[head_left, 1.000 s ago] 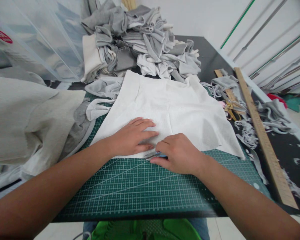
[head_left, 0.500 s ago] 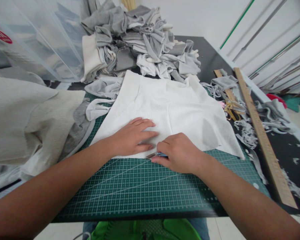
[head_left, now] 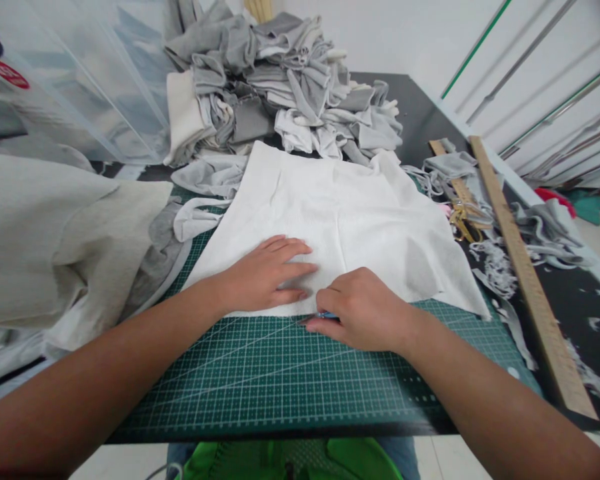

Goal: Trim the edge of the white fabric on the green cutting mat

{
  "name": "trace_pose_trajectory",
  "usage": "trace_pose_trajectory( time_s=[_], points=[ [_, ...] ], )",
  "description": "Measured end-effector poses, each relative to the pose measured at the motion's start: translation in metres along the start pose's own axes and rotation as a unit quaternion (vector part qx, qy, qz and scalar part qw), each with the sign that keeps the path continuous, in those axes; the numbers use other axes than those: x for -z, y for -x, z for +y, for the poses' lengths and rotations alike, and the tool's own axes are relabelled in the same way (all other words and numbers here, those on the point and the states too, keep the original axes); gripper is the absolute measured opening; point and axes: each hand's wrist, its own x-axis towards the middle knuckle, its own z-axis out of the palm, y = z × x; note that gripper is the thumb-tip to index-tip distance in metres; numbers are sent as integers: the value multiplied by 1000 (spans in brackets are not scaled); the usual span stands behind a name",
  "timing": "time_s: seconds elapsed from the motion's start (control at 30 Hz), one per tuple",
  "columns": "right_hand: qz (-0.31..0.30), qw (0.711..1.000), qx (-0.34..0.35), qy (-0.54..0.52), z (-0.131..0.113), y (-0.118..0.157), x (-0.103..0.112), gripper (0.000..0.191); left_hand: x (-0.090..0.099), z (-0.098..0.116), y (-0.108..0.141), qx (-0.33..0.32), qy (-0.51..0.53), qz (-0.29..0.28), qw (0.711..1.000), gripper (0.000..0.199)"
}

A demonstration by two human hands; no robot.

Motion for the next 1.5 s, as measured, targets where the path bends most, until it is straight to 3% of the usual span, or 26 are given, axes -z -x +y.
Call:
trace_pose_trajectory(
  time_s=[0.3, 0.57, 0.83, 1.07, 1.23, 1.5],
  points=[
    [10, 999, -47, 4, 8, 1, 1, 34, -1, -10, 1, -9, 11, 15, 1000, 48],
    [2, 1000, -12, 0, 5, 2, 3, 35, -1, -15, 3, -6, 21, 16, 1000, 48],
    [5, 999, -42, 6, 9, 2, 3, 33, 0, -14, 2, 7, 32, 0, 999, 49],
    [-9, 1000, -6, 14, 4, 2, 3, 36, 1, -12, 2, 1, 24, 14, 1000, 47],
    [20, 1000, -12, 13, 6, 2, 3, 34, 1, -12, 2, 11, 26, 7, 1000, 47],
    [-2, 1000, -4, 30, 3, 1, 1, 36, -1, -13, 2, 7, 22, 13, 1000, 48]
  ],
)
